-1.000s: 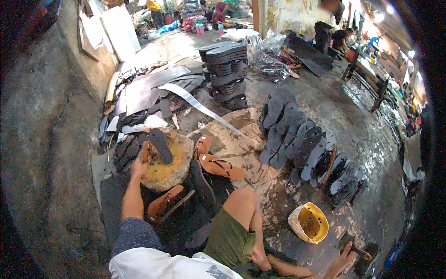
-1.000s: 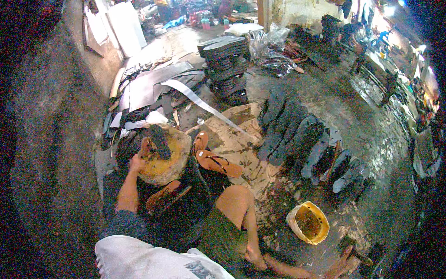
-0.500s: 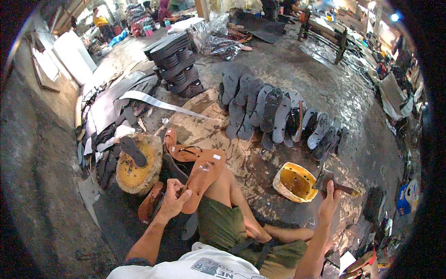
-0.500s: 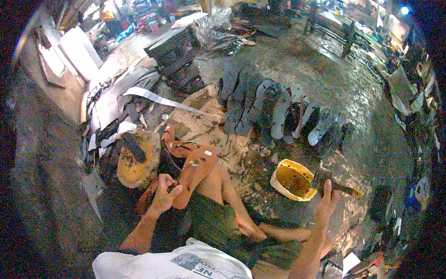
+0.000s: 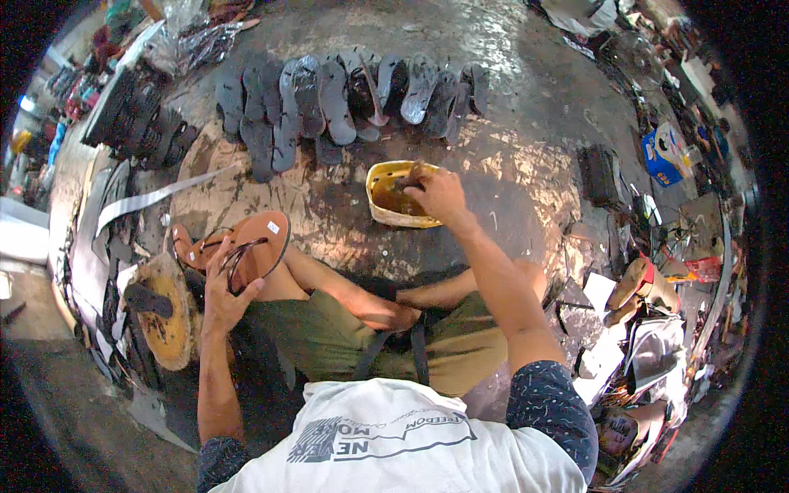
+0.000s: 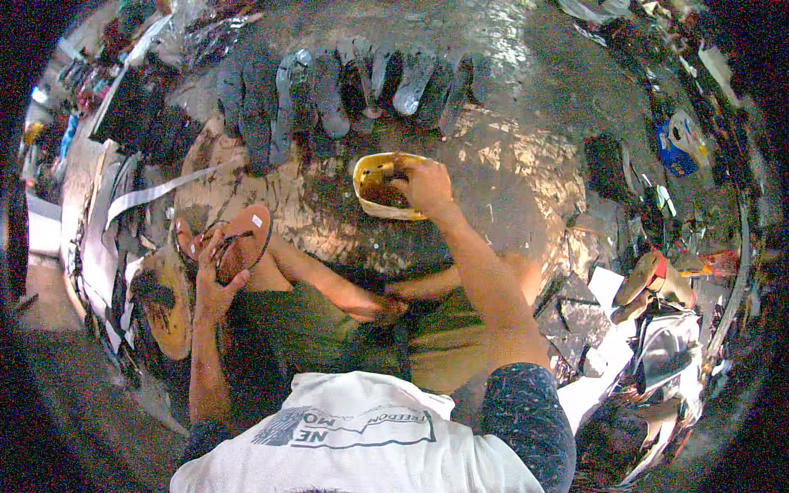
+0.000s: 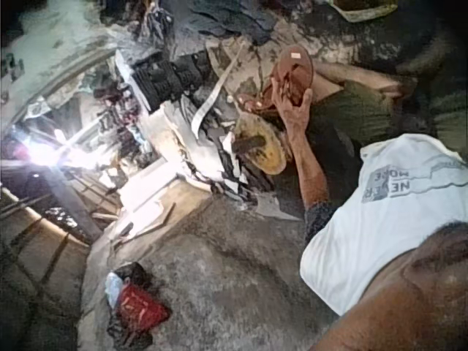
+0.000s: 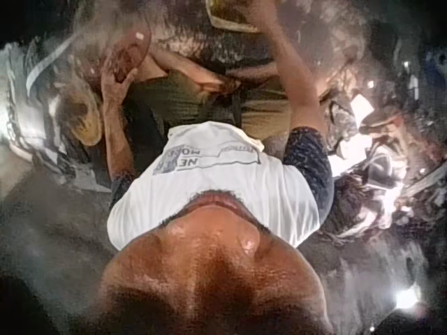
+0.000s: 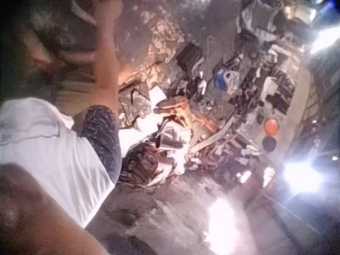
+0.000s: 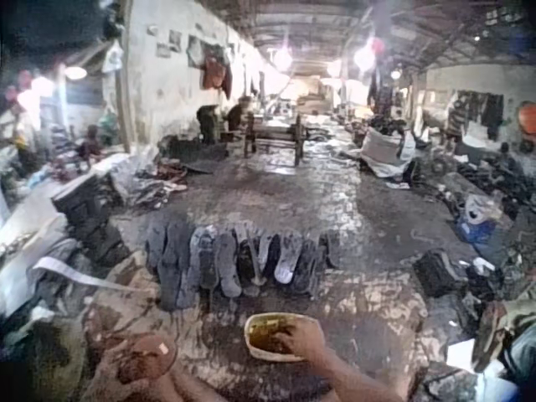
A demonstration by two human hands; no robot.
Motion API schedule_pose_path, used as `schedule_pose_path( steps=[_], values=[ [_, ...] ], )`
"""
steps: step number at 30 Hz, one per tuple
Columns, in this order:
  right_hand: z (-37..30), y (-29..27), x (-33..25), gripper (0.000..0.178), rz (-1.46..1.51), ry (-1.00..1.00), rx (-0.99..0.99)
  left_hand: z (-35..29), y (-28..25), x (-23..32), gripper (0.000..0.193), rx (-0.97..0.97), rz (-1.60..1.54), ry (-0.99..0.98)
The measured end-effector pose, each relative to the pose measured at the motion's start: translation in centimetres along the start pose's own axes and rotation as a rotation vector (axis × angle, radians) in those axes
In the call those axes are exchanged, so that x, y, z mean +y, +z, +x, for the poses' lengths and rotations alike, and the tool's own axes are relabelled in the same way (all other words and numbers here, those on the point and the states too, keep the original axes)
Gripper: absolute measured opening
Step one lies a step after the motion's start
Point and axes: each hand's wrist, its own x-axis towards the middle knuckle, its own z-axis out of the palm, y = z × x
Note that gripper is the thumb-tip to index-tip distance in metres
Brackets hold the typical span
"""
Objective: The person sits on the floor and repeatedly applies a brown paste from a yellow container onto the soles of flip-flops using a brush. They handle multiple sandals, turning them over and brushing the paste onto the bottom surfaces.
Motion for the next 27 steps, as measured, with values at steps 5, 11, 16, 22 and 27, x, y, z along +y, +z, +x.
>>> schedule_pose_path(
  steps=[5, 11, 16, 22, 27],
  values=[
    [0.5, -1.0, 1.6, 0.037, 0.473, 0.140, 0.109, 0.3, -1.2, 1.9, 0.074, -0.065, -0.011, -0.073],
    [-8.3, -13.6, 7.3, 0.027, -0.160, 0.150, -0.109, 2.5, 1.4, 2.6, 0.055, 0.134, -1.097, -0.210],
    [-7.1, -20.1, 2.9, 0.040, 0.644, 0.356, 0.532, 5.1, 5.7, 7.3, 0.060, -0.252, -1.610, -0.080],
    [-3.6, -18.4, -10.1, 0.025, 0.990, 0.160, 0.479, 4.9, 11.1, 17.6, 0.057, -0.274, -1.743, -0.351],
    [-5.5, -14.3, -15.8, 0.026, 0.698, -0.197, 0.375, 5.4, 11.5, 17.2, 0.056, -0.283, -1.994, -0.264]
  ],
)
